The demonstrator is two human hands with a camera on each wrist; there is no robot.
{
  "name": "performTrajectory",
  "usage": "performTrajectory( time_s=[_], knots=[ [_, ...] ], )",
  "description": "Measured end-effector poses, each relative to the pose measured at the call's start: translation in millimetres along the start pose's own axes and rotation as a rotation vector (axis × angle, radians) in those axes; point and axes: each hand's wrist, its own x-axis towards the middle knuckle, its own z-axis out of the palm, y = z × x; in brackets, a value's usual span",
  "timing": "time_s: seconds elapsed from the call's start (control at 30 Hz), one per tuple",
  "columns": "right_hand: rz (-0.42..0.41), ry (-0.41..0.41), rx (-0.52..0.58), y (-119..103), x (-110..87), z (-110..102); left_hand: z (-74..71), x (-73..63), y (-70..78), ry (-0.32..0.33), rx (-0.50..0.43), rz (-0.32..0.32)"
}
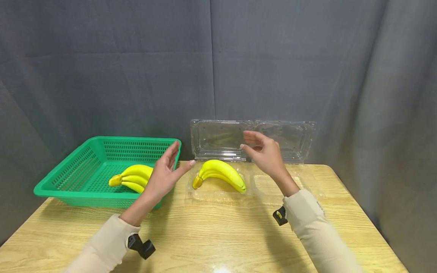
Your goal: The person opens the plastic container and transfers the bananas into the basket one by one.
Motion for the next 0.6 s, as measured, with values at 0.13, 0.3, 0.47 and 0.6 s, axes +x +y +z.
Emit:
performTrajectory(
  time_s=[0.13, 0.3, 0.47, 0.6],
  knots=[
    [0.014, -0.016, 0.011, -0.2, -3.5, 4.2, 8.2, -6.6, -6.1, -0.015, -0.017, -0.026],
    [0.015, -0.042, 0.008, 4.0, -6.9, 12.0, 16.5, -12.1, -12.4, -0.045, -0.027, -0.069],
    [0.030, -0.054, 0.007, 6.5, -10.7, 17.6, 23.6, -15.8, -21.6, -0.051, 0.060, -0.094],
    [0.037, -0.057, 0.003, 9.1, -13.5, 19.9, 29.4, -18.6, -31.6, -0.055, 0.113, -0.107]
  ],
)
